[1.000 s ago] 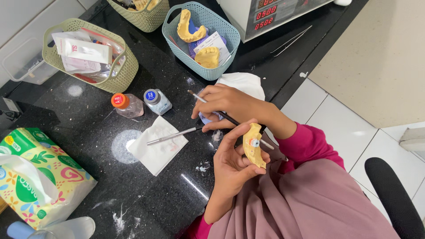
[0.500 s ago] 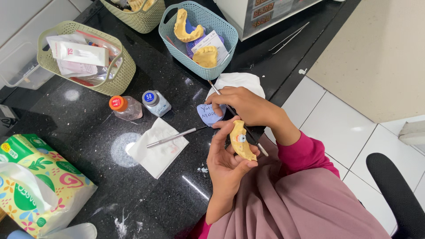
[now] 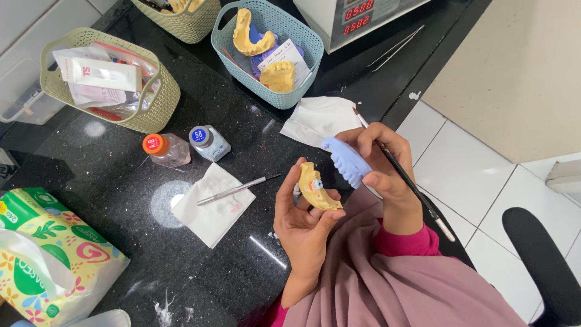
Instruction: The person holds a yellow dental cast with a prosthetic tooth and uses a fine brush to apply and shape white ceramic material on the tooth. They dip the brush in a glass of water, add powder from a tissue, and press a blue silicone index against the cast to check the build-up before continuing to apply material.
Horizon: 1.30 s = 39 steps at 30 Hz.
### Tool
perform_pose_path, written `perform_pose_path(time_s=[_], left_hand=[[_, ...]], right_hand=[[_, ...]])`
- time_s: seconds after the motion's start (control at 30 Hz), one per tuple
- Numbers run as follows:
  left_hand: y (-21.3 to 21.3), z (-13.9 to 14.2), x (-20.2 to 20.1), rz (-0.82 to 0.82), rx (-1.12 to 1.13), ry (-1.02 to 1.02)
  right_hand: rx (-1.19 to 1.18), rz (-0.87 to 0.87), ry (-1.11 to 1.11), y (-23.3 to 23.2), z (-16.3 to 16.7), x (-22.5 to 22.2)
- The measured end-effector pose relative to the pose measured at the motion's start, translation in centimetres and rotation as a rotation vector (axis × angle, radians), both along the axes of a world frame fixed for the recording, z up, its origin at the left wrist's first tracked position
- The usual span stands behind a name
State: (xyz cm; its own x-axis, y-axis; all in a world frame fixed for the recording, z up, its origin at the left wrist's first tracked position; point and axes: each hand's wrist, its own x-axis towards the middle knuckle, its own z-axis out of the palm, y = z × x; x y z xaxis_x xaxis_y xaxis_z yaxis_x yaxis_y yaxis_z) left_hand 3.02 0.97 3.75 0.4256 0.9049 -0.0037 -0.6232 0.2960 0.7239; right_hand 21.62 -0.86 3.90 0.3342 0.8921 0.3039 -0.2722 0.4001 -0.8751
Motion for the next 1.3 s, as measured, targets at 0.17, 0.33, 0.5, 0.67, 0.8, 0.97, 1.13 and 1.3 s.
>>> perform_pose_path(time_s=[0.17,0.33,0.5,0.67,0.8,0.97,1.13,1.3], left_hand=[[-0.1,-0.1,0.2,0.026,0.023,0.055],[0.0,0.1,0.4,0.033,0.077,0.083],[0.0,0.2,0.4,0.011,0.086,0.075],[0.0,0.1,0.5,0.006,0.114,0.084],[-0.1,-0.1,0.5,0.023,0.130,0.090],[-0.2,-0.2,0.5,0.017,0.144,0.085],[-0.2,-0.3,0.5,0.020,0.142,0.094],[-0.2,-0.3,0.5,0.012,0.157,0.093]], right_hand=[[0.017,-0.046,-0.061,-1.6,0.8,-0.3],[0.043,-0.033,-0.157,-2.0,1.1,-0.5],[0.042,-0.037,-0.307,-2.3,1.2,-0.1],[0.017,-0.015,-0.369,-2.4,1.6,0.2],[0.020,-0.009,-0.391,-2.5,1.8,0.1],[0.027,-0.002,-0.402,-2.5,1.9,0.3],[0.020,0.014,-0.400,-2.5,1.9,0.4],[0.037,0.032,-0.403,-2.5,1.8,0.5]])
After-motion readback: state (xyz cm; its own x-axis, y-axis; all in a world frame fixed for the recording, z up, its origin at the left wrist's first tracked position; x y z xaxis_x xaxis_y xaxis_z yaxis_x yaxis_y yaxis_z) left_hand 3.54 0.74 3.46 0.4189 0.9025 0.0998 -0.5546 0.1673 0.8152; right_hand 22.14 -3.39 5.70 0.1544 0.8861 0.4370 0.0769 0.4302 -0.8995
